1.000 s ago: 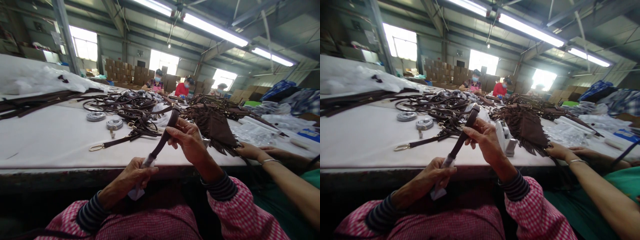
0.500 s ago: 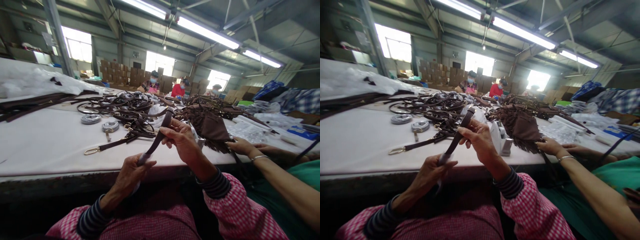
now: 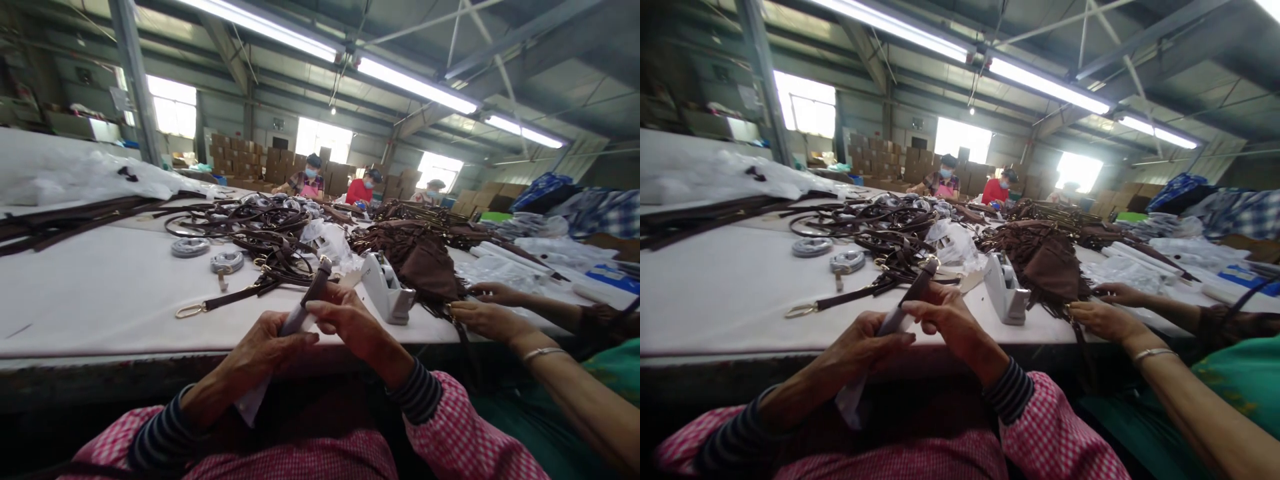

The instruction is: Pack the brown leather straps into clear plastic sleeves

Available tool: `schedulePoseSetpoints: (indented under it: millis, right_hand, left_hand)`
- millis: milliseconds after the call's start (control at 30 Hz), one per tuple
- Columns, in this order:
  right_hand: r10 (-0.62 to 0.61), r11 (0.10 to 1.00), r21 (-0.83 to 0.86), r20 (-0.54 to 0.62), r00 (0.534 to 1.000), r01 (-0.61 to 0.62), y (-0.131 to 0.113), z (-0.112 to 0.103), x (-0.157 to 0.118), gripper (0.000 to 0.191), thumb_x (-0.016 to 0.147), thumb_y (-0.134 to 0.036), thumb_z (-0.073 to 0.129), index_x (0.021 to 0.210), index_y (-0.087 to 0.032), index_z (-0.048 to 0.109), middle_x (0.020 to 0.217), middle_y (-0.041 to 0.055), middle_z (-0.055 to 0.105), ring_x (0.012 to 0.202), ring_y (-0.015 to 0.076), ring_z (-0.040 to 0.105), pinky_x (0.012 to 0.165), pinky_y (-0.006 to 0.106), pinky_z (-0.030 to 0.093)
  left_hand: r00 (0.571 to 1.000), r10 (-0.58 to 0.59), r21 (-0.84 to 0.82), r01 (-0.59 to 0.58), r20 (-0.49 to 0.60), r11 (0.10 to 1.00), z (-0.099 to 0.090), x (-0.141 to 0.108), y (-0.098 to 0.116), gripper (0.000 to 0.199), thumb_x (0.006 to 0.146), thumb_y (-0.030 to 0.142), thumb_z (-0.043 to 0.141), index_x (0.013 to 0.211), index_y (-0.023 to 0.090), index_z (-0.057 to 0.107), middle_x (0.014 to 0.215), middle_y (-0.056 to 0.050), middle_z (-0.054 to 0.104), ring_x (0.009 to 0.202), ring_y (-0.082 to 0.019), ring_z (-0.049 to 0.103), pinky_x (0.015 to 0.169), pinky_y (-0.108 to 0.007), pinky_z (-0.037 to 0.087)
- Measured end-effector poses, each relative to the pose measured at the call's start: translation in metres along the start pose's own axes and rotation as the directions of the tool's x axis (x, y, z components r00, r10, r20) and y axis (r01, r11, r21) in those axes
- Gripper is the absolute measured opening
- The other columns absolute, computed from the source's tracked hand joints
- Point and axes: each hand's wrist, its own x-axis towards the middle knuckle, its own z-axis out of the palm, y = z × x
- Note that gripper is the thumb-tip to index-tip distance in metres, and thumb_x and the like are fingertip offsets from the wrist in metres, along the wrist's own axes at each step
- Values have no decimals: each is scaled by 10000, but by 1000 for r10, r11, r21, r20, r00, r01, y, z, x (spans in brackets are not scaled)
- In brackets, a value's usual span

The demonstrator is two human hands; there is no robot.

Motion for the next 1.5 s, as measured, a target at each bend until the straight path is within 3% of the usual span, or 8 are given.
schedulePoseSetpoints:
  millis: [200,400,567,767,900,1167,1300,1500]
  right_hand:
    - [82,948,315,-91,992,-49,5,-5,17,375,713,-396,934,928,-200,696,814,-17,647,597,74,515,473,168,316]
    - [-57,997,53,20,998,56,-9,9,5,211,765,-279,864,878,-187,711,781,-18,622,595,88,448,484,205,290]
    - [-14,989,-141,191,982,42,-8,12,-4,228,785,-332,845,945,-189,768,898,23,681,730,139,542,576,232,393]
    - [44,966,256,-32,999,-34,1,14,19,301,770,-411,882,824,-183,694,832,7,663,647,90,508,498,175,326]
    - [51,973,229,-72,996,-33,1,24,22,289,696,-302,923,812,-178,689,780,-9,661,658,94,556,531,181,372]
    - [-48,995,91,57,997,42,-12,22,10,200,768,-305,856,838,-174,723,744,-5,648,571,80,424,487,216,255]
    - [-69,996,62,110,991,62,-13,24,6,172,761,-262,838,828,-170,708,724,-15,624,577,87,425,499,223,268]
    - [-73,995,62,-39,997,75,4,24,0,188,692,-171,850,824,-176,717,724,-40,594,609,92,452,552,225,332]
  left_hand:
    - [997,-58,-31,57,-46,998,4,-15,-9,517,764,570,811,592,189,507,450,63,434,413,-70,348,407,-210,229]
    - [996,-79,-141,71,-51,987,6,-15,1,468,734,557,833,621,174,588,449,39,508,398,-83,408,403,-207,287]
    - [998,-44,-155,39,-34,987,6,-8,2,382,716,507,846,749,151,710,433,53,499,382,-81,380,405,-212,274]
    - [995,-82,-121,74,-60,990,3,-12,-12,471,762,495,818,553,178,539,430,39,488,396,-75,380,413,-214,245]
    - [996,-62,-178,49,-69,983,0,-19,-14,445,771,482,825,594,174,557,454,34,519,408,-74,403,422,-203,283]
    - [986,-16,-394,81,167,916,-3,-25,-10,371,773,441,841,686,153,623,497,16,577,412,-89,470,448,-209,389]
    - [992,-53,-312,86,113,946,0,-23,0,328,759,416,856,772,153,659,524,32,580,440,-83,453,454,-195,353]
    - [1000,-3,-33,4,17,999,3,-23,13,360,860,501,739,842,147,676,612,16,608,559,-109,496,538,-211,355]
